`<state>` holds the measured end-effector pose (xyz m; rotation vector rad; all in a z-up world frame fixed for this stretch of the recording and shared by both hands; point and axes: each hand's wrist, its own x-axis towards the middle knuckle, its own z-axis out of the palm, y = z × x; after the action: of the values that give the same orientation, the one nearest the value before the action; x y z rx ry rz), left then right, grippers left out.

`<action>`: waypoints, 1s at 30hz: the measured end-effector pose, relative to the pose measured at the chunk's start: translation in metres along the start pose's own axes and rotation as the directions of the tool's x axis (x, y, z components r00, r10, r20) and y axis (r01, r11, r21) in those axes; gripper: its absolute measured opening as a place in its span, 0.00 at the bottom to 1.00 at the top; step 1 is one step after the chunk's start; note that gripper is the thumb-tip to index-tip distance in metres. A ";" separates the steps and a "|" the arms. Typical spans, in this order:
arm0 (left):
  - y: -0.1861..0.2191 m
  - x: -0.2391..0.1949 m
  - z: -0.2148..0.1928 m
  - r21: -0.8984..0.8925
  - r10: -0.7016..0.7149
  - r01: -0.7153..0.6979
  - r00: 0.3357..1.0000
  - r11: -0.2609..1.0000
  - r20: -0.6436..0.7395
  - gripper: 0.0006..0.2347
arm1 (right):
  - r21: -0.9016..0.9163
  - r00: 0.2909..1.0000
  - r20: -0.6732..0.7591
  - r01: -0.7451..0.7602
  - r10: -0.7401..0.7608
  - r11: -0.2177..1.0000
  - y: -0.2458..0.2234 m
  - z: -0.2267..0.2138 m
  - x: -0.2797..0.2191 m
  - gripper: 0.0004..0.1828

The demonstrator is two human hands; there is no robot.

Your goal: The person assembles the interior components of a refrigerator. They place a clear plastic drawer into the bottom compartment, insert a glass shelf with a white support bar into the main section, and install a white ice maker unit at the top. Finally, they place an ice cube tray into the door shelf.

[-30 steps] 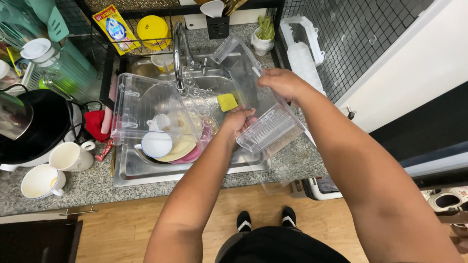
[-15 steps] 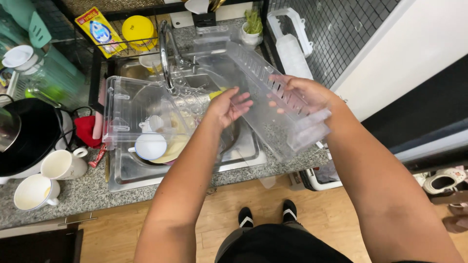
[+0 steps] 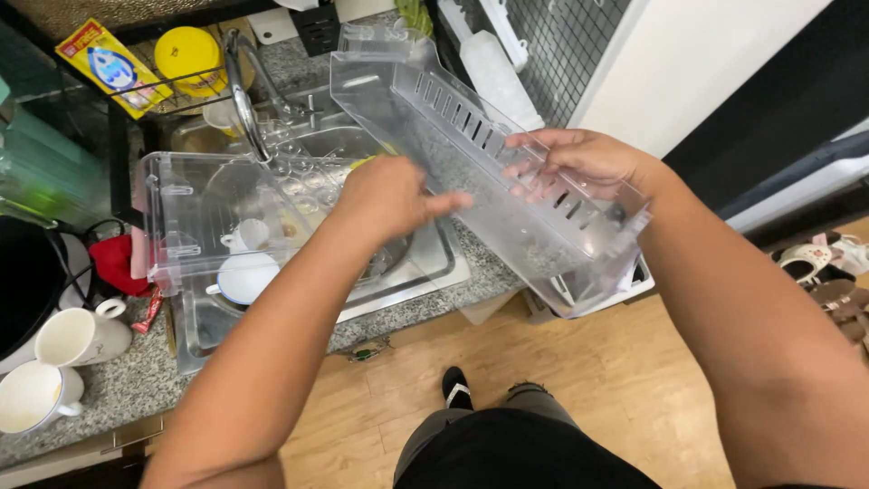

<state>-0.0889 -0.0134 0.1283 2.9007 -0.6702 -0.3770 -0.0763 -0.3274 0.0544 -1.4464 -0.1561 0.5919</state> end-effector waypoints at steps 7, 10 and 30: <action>0.011 -0.006 0.032 0.487 0.781 -0.616 0.542 0.620 -0.309 0.37 | -0.053 1.000 -0.011 -0.011 0.011 0.999 -0.011 0.000 -0.065 0.36; 0.031 -0.009 0.034 0.537 0.848 -0.661 0.461 0.524 -0.261 0.20 | -0.031 1.000 0.022 -0.020 0.021 0.999 -0.007 0.001 -0.099 0.34; 0.236 -0.108 0.100 0.327 0.978 -0.929 0.125 0.175 -0.169 0.12 | -0.152 0.896 -0.415 -0.238 0.157 0.959 0.054 0.044 -0.416 0.30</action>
<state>-0.3074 -0.1835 0.1007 1.7831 -2.2968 0.3964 -0.4641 -0.4824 0.1120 -1.7628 0.2680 0.4406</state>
